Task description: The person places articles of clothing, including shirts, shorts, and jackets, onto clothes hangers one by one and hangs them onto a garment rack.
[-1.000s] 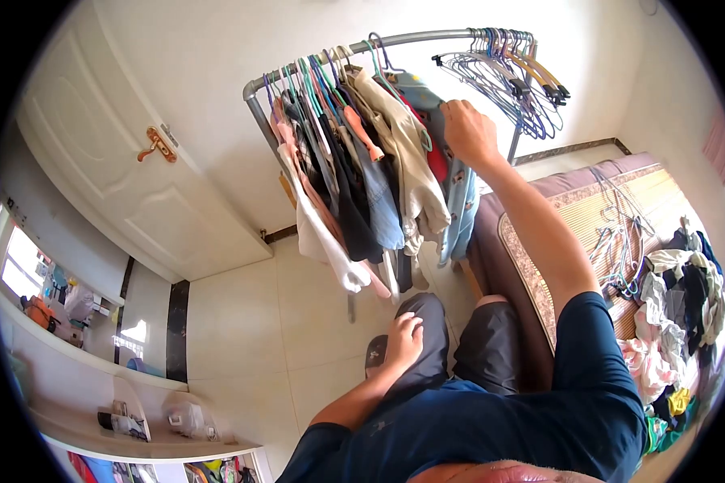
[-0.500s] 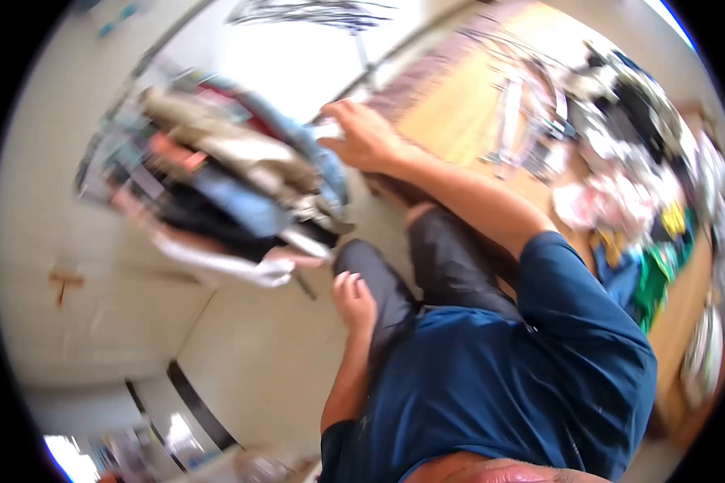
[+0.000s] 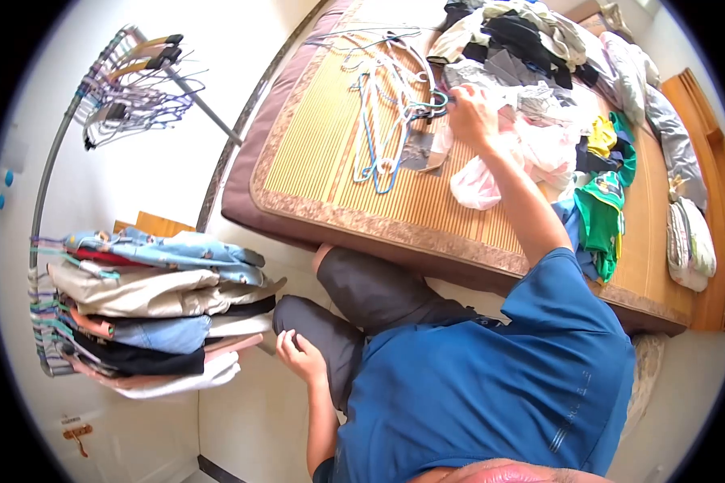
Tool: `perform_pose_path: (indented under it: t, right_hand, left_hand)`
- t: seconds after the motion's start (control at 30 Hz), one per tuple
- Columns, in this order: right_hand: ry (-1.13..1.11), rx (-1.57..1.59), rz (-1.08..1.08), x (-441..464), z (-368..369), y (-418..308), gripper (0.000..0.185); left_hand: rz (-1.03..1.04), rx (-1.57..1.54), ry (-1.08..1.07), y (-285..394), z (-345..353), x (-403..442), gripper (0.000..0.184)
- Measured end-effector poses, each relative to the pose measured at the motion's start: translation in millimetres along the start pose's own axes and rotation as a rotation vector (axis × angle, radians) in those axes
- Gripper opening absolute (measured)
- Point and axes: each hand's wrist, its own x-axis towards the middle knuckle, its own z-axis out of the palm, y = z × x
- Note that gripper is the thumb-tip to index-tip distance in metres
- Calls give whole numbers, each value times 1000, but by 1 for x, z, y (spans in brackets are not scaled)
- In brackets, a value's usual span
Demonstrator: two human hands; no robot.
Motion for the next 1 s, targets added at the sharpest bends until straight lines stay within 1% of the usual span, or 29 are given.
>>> perform_pose_path:
  t: [0.03, 0.07, 0.13, 0.17, 0.23, 0.27, 0.33, 0.37, 0.4, 0.47, 0.5, 0.6, 0.63, 0.67, 0.73, 0.77, 0.83, 0.9, 0.97, 1.0]
  right_hand:
    - [9, -113, -9, 4, -8, 21, 31]
    - [-152, -222, 135, 4, -14, 37, 32]
    - [-191, -359, 179, -2, -44, 52, 33]
    - [-195, -366, 187, -7, -44, 72, 33]
    - [-480, -202, 317, -13, -46, 111, 32]
    - [-480, -208, 324, -19, -47, 120, 32]
    - [-358, -46, 370, -37, -62, 125, 31]
    - [-375, 45, 448, -41, -66, 125, 31]
    - [-376, 39, 456, -46, -70, 125, 31]
    - [-396, 108, 364, -52, -77, 122, 31]
    - [-421, 137, 350, -51, -82, 119, 31]
    - [-475, 174, 335, -45, -90, 113, 31]
    - [-473, 212, 371, -38, -100, 101, 30]
    - [-472, 212, 369, -35, -97, 105, 30]
    - [-201, 230, 243, -22, -81, 116, 27]
    - [-94, 167, 151, -12, -71, 127, 26]
    - [-17, 126, 92, 10, -63, 134, 23]
    - [8, 112, 74, 34, -51, 147, 25]
    - [74, -37, -4, 56, -34, 170, 31]
    - [83, -27, 23, 65, -28, 182, 32]
  left_hand:
    - [6, 4, -12, 0, 2, 2, 19]
    - [16, -1, -25, 1, 4, 2, 19]
    - [24, 23, -32, 5, 8, 6, 19]
    - [19, 17, -30, 7, 10, 8, 19]
    - [15, 15, -42, 9, 13, 9, 19]
    - [7, 17, -43, 9, 16, 10, 19]
    - [3, 17, -58, 12, 19, 12, 19]
    - [4, 26, -63, 14, 20, 12, 19]
    - [7, 36, -67, 15, 22, 13, 18]
    - [22, 31, -79, 12, 25, 13, 18]
    - [18, 31, -90, 13, 25, 13, 18]
    - [18, 27, -108, 15, 25, 12, 18]
    - [14, 26, -110, 15, 25, 11, 18]
    - [12, 26, -109, 15, 25, 11, 18]
    - [31, 34, -92, 15, 24, 9, 18]
    - [26, 38, -91, 15, 23, 9, 18]
    - [13, 29, -99, 16, 23, 9, 18]
    - [1, 31, -100, 18, 23, 10, 17]
    - [-17, 31, -93, 21, 25, 10, 17]
    - [-18, 43, -100, 23, 24, 10, 17]
